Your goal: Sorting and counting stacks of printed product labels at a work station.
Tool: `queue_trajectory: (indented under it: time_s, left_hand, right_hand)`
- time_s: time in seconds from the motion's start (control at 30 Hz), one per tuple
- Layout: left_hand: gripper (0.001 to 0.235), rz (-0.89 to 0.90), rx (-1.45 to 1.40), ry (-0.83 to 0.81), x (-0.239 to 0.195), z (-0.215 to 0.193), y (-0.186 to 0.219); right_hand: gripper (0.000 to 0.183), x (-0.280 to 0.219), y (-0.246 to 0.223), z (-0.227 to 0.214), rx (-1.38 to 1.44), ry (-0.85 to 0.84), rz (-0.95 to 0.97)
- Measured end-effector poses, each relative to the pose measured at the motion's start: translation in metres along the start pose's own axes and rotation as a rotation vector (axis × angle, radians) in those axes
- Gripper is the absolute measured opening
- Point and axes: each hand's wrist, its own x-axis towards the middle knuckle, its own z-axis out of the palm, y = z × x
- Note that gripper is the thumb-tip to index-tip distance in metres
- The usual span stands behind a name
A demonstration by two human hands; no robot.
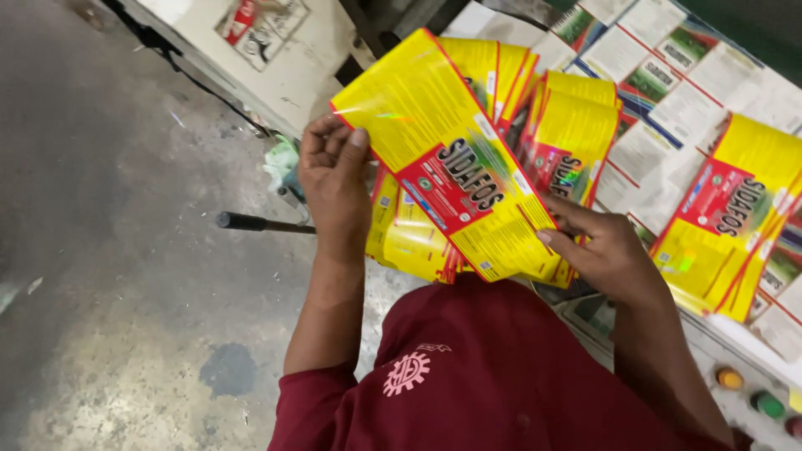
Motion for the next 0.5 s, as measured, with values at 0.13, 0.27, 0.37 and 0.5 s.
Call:
queue_trajectory:
  time_s: [0.13,0.27,0.37,0.5]
  left_hand:
    - [0.02,-0.002,-0.074,-0.035,0.009,-0.009,-0.013]
    - [0.019,-0.023,-0.05,-0.008,0.011,-0.015,-0.017]
    - [0.019,-0.015,-0.082,-0.033,0.013,-0.015,-0.019]
    - [0.018,0.028,-0.105,-0.078,0.015,-0.02,-0.025]
  right_hand:
    - [0.047,-0.001,0.014,0.001,0.031,-0.006,0.071]
    - [0.042,-0.004,0.017,-0.002,0.177,-0.033,0.162]
    - [0.039,-0.002,0.016,-0.007,0.273,-0.055,0.142]
    - [0.04,-0.001,0.015,-0.008,0.309,-0.074,0.125]
